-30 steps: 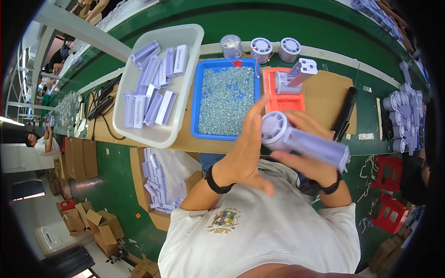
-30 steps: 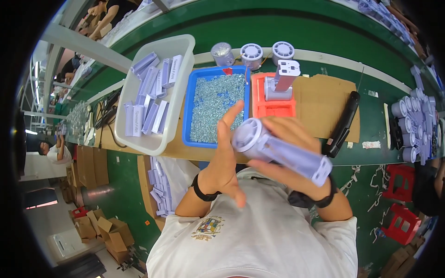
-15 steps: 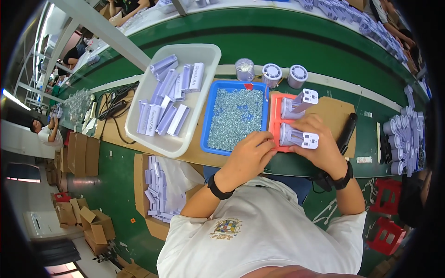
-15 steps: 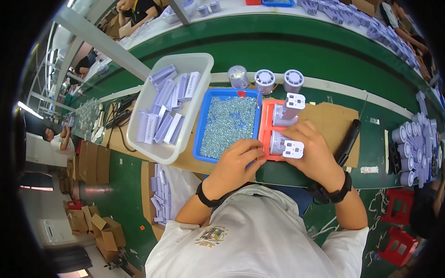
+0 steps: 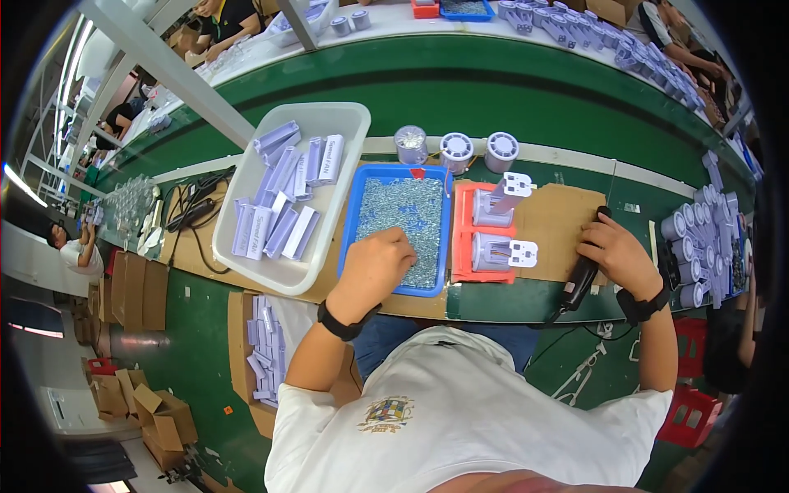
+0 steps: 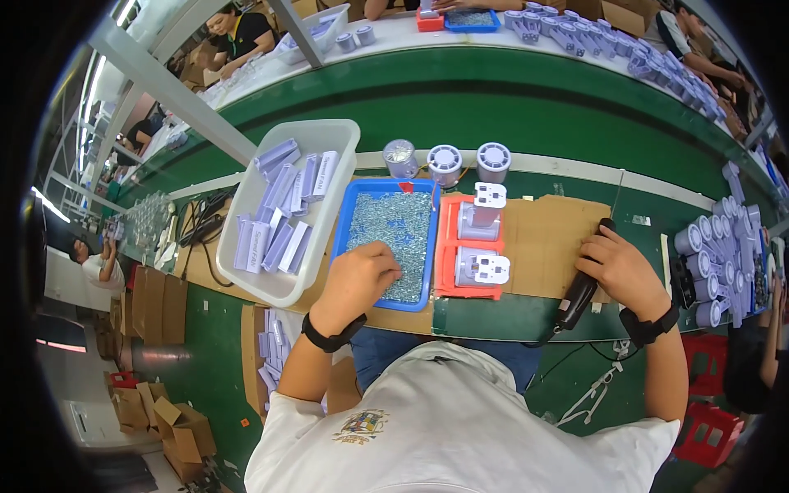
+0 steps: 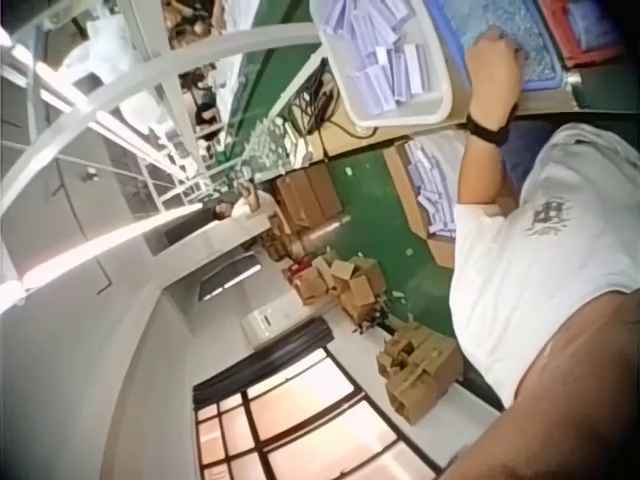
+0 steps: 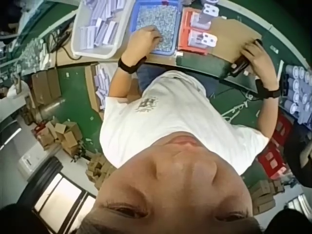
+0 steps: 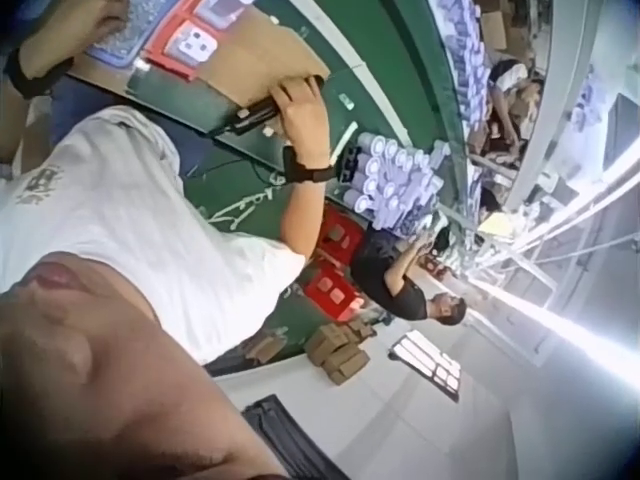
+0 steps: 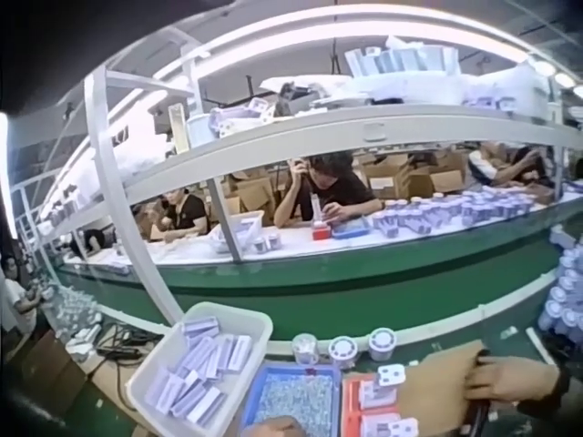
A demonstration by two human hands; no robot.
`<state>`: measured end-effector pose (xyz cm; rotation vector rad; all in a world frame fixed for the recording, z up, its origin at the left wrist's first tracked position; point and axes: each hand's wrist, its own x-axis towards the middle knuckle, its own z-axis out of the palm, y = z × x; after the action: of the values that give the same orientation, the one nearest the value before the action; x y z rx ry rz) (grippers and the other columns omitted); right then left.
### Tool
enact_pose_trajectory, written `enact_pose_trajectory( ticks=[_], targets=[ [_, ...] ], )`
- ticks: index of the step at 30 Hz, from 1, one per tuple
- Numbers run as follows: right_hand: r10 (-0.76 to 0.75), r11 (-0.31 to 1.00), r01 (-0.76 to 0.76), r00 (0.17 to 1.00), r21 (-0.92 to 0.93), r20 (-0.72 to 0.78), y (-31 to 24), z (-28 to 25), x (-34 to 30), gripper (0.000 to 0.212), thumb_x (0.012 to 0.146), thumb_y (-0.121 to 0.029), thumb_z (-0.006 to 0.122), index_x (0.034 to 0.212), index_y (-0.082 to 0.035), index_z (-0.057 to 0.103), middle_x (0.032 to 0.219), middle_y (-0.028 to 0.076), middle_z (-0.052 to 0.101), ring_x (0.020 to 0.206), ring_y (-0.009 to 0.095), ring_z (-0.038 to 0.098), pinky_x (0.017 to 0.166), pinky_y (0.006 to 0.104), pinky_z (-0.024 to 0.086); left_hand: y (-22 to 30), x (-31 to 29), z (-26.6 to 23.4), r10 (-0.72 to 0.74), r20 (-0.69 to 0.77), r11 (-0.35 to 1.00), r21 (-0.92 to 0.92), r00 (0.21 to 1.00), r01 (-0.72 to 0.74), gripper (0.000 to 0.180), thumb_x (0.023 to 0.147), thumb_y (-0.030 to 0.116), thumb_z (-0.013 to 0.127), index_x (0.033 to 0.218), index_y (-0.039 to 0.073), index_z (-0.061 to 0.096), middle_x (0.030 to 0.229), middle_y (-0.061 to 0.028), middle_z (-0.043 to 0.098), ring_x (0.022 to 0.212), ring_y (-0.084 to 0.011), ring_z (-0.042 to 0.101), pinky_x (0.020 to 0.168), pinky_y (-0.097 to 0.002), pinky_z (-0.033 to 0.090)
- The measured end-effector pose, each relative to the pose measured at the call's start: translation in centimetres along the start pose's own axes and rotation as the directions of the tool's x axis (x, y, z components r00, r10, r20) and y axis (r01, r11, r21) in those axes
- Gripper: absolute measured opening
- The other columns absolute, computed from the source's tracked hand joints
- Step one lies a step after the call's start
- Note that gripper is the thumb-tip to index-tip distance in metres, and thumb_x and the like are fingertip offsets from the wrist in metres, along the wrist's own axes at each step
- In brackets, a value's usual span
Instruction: The person picks up a screw from a tray, places it into a fan handle, and drives it in with a power screwdriver. They then pick up a fan head and a handle, thread the wires through, and press the two components together.
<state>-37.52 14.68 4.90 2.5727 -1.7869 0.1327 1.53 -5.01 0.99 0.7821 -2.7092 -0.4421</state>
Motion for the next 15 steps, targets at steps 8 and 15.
enact_pose_trajectory(
  ticks=[8,15],
  targets=[
    [0.202,0.872,0.246,0.604,0.422,-0.771,-1.2,0.0,-4.7,0.054,0.088,-0.013,0.071,0.136,-0.008,0.046,0.106,0.015,0.059,0.099,0.034,0.061,0.097,0.0616,0.048,1.1,0.7,-0.5,-0.227,-0.092,0.830,-0.539,0.970,0.143,0.003,0.089,0.001,0.071,0.089,0.001,0.074,0.087,-0.0092,0.072,0.079,-0.0215,0.073,0.068,-0.0309,0.057],
    [0.470,0.616,0.637,0.175,0.464,-0.865,-8.3,-7.3,-3.1,0.064,0.090,-0.022,0.070,0.144,-0.011,0.038,0.091,0.009,0.047,0.079,0.024,0.050,0.069,0.0423,0.040,2.2,2.0,1.6,-0.324,0.085,0.167,-0.975,0.942,0.145,0.016,0.090,-0.004,0.071,0.105,-0.007,0.074,0.100,-0.0125,0.074,0.090,-0.0173,0.073,0.082,-0.0280,0.060]
  ],
)
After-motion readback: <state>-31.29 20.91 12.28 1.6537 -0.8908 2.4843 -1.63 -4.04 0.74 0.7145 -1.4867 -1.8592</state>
